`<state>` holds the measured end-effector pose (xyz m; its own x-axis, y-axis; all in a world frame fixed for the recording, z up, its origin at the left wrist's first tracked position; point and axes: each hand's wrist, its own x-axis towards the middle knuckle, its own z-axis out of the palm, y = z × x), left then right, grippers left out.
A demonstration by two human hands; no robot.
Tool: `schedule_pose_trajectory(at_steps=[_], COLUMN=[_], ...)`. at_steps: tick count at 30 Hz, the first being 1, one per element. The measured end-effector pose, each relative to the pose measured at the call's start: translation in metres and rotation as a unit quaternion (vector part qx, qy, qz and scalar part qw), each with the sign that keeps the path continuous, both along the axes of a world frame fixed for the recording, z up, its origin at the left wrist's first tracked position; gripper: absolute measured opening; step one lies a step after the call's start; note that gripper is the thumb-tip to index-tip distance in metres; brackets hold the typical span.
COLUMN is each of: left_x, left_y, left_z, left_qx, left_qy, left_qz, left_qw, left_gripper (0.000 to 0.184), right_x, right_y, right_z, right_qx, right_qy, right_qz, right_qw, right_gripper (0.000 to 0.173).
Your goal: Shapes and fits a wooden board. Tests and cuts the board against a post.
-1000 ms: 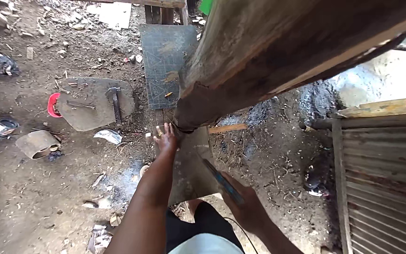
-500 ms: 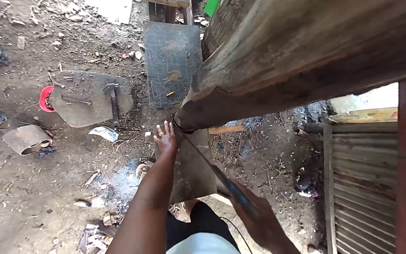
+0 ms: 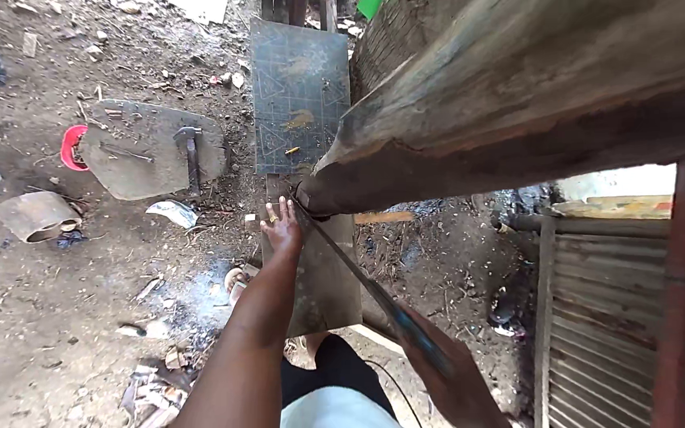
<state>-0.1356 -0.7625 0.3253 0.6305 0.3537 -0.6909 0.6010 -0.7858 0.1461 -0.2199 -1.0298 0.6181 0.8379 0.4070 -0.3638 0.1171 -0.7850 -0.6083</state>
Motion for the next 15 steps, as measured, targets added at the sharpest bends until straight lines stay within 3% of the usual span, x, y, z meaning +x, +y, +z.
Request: schedule_pose_trajectory(at_steps=[2, 4, 6, 9, 11, 13, 15], left_x=[0.002, 0.004, 0.003, 0.0, 0.0, 0.004, 0.0], left_y=[-0.002, -0.001, -0.002, 0.0, -0.001, 0.006, 0.0], left_z=[-0.002, 0.001, 0.001, 0.002, 0.009, 0.013, 0.008], left_qx=[-0.002, -0.007, -0.013, -0.014, -0.014, -0.017, -0.018], left_qy=[-0.008, 0.001, 0.005, -0.006, -0.01, -0.002, -0.001], left_qz=[0.007, 0.007, 0.006, 0.008, 0.003, 0.003, 0.002], left_qw=[1.0, 1.0, 1.0, 1.0, 1.0, 1.0, 1.0], left_gripper=[0.125, 0.133, 0.136, 0.134, 0.137, 0.136, 0.136], right_x=[-0.003, 0.019, 0.054, 0.078, 0.049, 0.013, -0.011], right_y=[-0.004, 0.022, 0.071, 0.11, 0.073, 0.023, -0.005], right_z=[0.009, -0.027, -0.071, -0.095, -0.075, -0.034, 0.005], right_qx=[0.007, -0.005, -0.052, -0.114, -0.087, -0.026, -0.015], right_qy=[-0.012, -0.018, 0.056, 0.142, 0.081, -0.005, -0.028], right_qz=[0.005, 0.02, 0.034, 0.053, 0.032, 0.023, 0.018], right_qw=[1.0, 1.0, 0.997, 0.982, 0.992, 0.999, 0.999], right_gripper=[0.046, 0.046, 0.049, 0.055, 0.052, 0.049, 0.046])
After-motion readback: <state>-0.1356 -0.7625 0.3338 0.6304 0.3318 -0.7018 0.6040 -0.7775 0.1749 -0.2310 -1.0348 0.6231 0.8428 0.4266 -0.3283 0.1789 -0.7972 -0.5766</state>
